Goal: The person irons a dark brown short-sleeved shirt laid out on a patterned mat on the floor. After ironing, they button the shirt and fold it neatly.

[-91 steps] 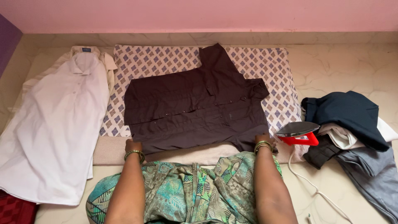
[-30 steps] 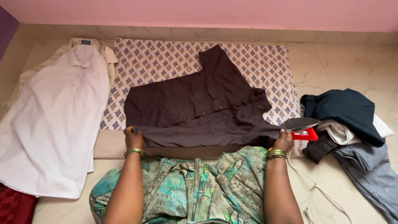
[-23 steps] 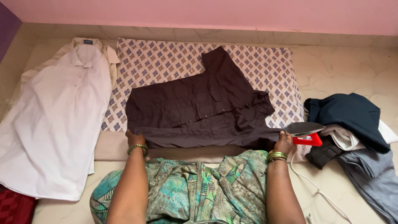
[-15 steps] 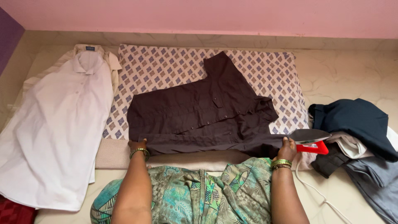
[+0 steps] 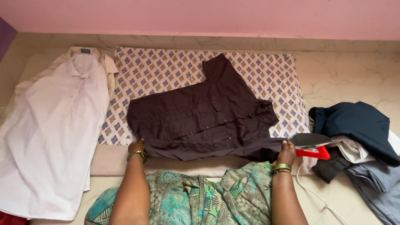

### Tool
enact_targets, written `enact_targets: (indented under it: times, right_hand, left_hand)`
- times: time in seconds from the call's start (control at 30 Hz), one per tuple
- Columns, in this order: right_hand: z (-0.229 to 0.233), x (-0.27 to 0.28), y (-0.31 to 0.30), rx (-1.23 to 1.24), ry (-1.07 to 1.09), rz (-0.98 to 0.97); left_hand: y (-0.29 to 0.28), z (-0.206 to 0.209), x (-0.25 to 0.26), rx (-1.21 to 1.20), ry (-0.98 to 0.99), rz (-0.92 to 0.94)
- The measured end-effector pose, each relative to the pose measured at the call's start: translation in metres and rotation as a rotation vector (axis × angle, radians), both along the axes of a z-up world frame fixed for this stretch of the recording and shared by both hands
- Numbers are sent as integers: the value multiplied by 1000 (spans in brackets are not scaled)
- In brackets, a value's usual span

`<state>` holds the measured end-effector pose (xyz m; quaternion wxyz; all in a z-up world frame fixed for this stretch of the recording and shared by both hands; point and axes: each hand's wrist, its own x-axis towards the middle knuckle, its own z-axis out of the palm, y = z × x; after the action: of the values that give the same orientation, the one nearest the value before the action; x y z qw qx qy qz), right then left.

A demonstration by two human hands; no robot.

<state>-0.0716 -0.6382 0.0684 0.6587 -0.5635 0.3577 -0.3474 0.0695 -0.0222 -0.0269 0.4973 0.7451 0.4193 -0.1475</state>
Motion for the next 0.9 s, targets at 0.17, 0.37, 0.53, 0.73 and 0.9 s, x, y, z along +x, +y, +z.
enact_targets:
  times: [0.17,0.37,0.53,0.73,0.9]
  right_hand:
    - [1,-3,-9,24,-123,-3]
    - [43,-7,-23,253,-271,-14]
    - [136,4,-41,-49,-326,218]
    - [281,31,4,9,-536,396]
    - [323,101,23,-76,-489,490]
  left_hand:
    - [-19,50,9,-430,-380,1]
    - [-31,192,-32,-942,-608,206]
    - [-17,293,-58,-1087,-838,142]
    - [31,379,-61,-1151,-1137,50]
    - [89,397,-14,-1102,-1325,-34]
